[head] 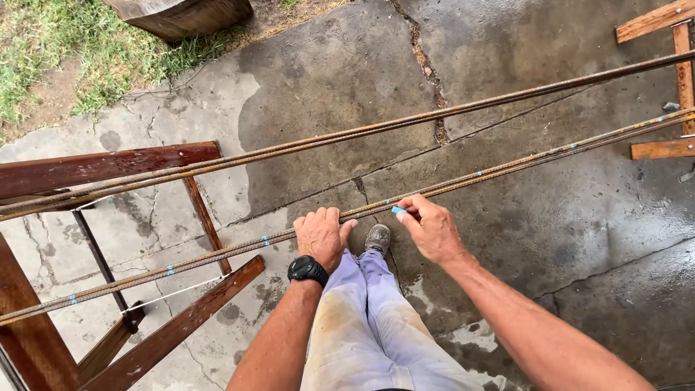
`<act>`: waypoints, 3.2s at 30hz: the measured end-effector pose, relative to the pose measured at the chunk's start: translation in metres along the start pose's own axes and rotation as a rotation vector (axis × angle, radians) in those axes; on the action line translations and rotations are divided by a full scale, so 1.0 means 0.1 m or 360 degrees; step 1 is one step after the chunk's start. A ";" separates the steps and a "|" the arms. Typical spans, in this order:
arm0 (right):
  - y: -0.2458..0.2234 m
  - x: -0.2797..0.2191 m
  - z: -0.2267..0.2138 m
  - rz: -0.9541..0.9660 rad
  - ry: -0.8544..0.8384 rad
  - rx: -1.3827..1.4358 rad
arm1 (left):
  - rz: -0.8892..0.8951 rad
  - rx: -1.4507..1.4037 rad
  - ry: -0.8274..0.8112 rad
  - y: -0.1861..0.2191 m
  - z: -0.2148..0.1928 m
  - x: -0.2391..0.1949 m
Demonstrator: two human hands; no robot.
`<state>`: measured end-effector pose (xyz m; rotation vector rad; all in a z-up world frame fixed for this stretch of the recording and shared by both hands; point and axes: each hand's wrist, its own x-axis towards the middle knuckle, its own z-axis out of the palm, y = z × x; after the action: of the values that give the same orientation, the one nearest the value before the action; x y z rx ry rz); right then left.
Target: The person is measuring lengths on several pieces of rebar using a yellow tape measure and marking the measurements with a blue marker.
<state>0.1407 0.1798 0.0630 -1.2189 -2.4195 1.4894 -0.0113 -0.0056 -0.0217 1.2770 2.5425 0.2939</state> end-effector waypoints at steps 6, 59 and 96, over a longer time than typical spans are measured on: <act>-0.04 0.08 0.02 -0.0082 -0.0071 -0.0074 | -0.0007 0.0019 -0.0043 0.02 -0.06 0.04; 0.83 -0.05 -0.54 -0.0833 0.0392 -0.1047 | 0.0043 -0.0500 -0.0425 -0.27 -0.15 0.17; 0.16 -0.69 0.05 0.0397 -0.0048 -0.0080 | -0.0952 -0.1905 -0.0699 0.20 -0.18 -1.04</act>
<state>0.1960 0.1355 0.0716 -1.5703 -2.4106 1.5224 0.0569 -0.0791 0.0180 0.0901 1.6716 1.0248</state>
